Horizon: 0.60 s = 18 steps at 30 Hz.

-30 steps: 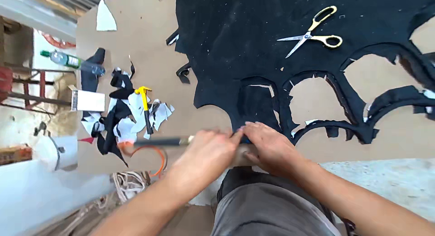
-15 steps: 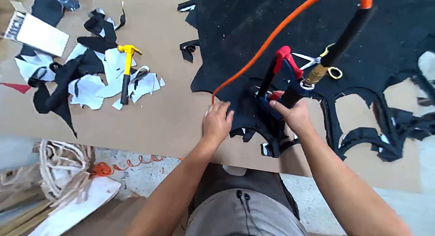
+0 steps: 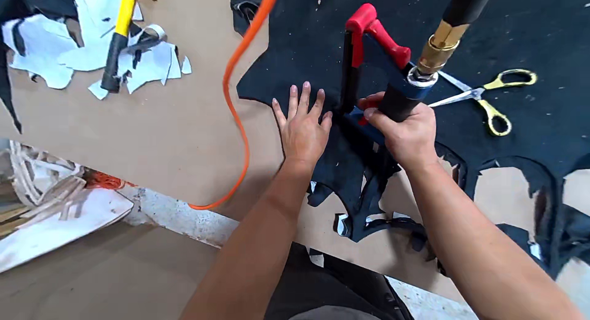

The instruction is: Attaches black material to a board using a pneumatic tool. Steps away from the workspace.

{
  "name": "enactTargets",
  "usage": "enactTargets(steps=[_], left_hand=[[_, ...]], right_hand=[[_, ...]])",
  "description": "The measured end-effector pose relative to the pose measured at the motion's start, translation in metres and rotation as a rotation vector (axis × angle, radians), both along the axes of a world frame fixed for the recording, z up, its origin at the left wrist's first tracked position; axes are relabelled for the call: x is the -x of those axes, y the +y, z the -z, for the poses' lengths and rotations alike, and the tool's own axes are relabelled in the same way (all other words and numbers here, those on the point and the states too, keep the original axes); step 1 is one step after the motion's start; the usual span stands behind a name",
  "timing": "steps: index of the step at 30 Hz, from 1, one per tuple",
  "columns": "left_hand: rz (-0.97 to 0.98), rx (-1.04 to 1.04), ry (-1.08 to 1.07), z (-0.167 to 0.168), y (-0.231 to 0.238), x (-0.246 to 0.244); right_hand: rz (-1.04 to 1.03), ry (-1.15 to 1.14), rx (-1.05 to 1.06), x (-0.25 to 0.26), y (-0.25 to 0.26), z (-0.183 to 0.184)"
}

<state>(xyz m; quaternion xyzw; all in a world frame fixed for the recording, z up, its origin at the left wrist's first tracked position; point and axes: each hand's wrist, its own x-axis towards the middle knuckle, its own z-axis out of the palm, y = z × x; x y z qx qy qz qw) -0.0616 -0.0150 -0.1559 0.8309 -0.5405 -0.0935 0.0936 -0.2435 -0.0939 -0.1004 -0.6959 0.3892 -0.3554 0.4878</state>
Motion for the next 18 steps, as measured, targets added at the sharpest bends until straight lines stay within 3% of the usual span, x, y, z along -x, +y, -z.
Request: enactTargets(steps=[18], left_hand=[[0.077, 0.026, -0.004, 0.001, 0.005, -0.003]], right_hand=[[-0.045, -0.039, 0.105, -0.001, -0.007, 0.016]])
